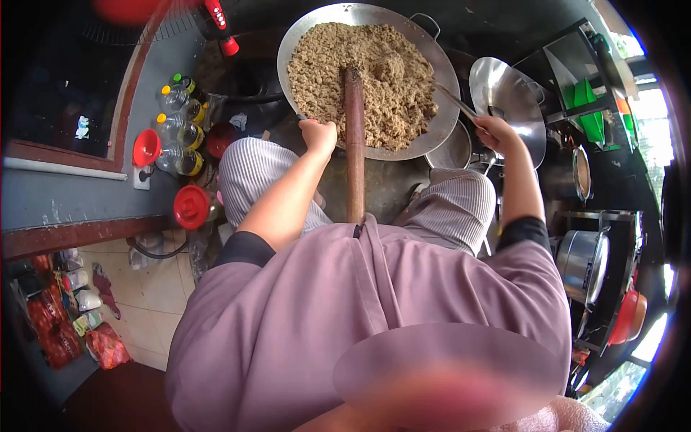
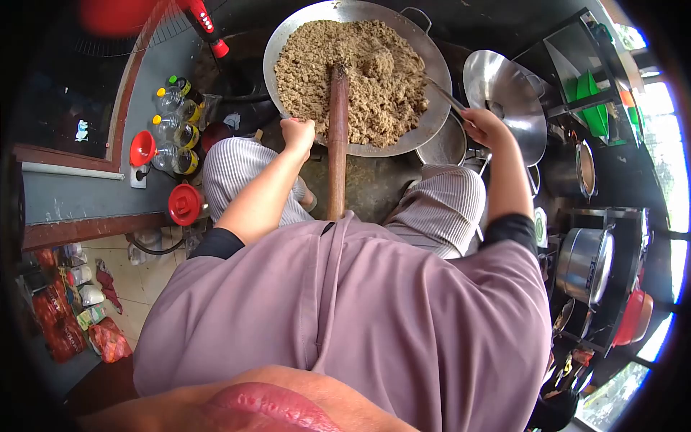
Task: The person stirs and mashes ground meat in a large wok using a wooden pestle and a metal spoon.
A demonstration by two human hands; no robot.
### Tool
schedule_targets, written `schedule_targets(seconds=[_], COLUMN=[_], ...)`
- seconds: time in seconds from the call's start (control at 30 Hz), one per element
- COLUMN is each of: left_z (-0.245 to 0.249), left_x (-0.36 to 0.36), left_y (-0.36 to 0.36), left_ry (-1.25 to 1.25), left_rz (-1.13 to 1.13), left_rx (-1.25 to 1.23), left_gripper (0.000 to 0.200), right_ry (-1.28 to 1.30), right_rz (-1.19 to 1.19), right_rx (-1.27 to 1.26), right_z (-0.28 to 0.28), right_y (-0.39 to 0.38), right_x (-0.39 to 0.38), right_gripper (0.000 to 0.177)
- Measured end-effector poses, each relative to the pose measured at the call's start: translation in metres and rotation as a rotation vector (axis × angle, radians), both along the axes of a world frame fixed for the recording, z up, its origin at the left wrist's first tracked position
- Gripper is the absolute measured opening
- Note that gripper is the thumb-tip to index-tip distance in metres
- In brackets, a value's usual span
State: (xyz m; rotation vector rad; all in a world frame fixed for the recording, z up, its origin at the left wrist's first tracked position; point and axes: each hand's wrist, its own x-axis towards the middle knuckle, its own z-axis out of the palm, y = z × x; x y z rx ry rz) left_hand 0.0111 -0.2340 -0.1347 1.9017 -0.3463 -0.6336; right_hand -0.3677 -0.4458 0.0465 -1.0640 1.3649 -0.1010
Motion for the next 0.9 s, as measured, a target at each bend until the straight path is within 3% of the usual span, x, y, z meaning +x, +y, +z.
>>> schedule_targets(seconds=[0.1, 0.2, 0.27, 0.33, 0.43, 0.5, 0.53, 0.7, 0.73, 0.83, 0.9], left_z=[-0.004, -0.006, -0.01, 0.007, -0.004, -0.01, -0.01, -0.01, -0.014, -0.014, -0.015], left_x=[0.002, 0.001, 0.001, 0.001, 0.001, 0.001, 0.001, -0.002, -0.002, -0.002, -0.001], left_y=[-0.002, 0.0, 0.0, 0.005, 0.001, 0.0, 0.0, 0.001, 0.0, 0.0, -0.001], left_ry=[-0.041, -0.072, -0.06, 0.038, 0.046, 0.026, 0.029, 0.04, 0.036, 0.011, 0.007], left_rz=[-0.017, -0.021, -0.027, -0.046, -0.032, -0.019, -0.015, -0.004, -0.005, -0.011, -0.023], left_rx=[0.019, 0.008, -0.007, 0.006, -0.037, -0.059, -0.058, -0.084, -0.076, -0.028, 0.0], left_gripper=[0.04, 0.04, 0.039, 0.042, 0.04, 0.038, 0.038, 0.038, 0.038, 0.038, 0.038], right_ry=[-0.037, -0.011, 0.181, 0.38, 0.484, 0.444, 0.446, 0.327, 0.287, 0.2, 0.14], right_rz=[-0.084, 0.068, 0.264, 0.371, 0.407, 0.541, 0.441, 0.229, 0.132, 0.002, 0.209], right_rx=[-0.022, -0.207, -0.41, -0.558, -0.705, -0.982, -0.737, -0.509, -0.373, -0.289, -0.318], right_z=[-0.023, -0.03, -0.032, -0.017, 0.035, 0.044, 0.061, 0.044, 0.04, 0.027, 0.017], right_y=[-0.014, 0.001, 0.018, 0.049, 0.104, 0.104, 0.104, 0.022, -0.002, -0.054, -0.075], right_x=[0.067, 0.107, 0.115, 0.12, 0.115, 0.096, 0.093, 0.059, 0.061, 0.087, 0.118], right_gripper=[0.018, 0.014, 0.029, 0.047, 0.046, 0.049, 0.05, 0.036, 0.028, 0.024, 0.025])
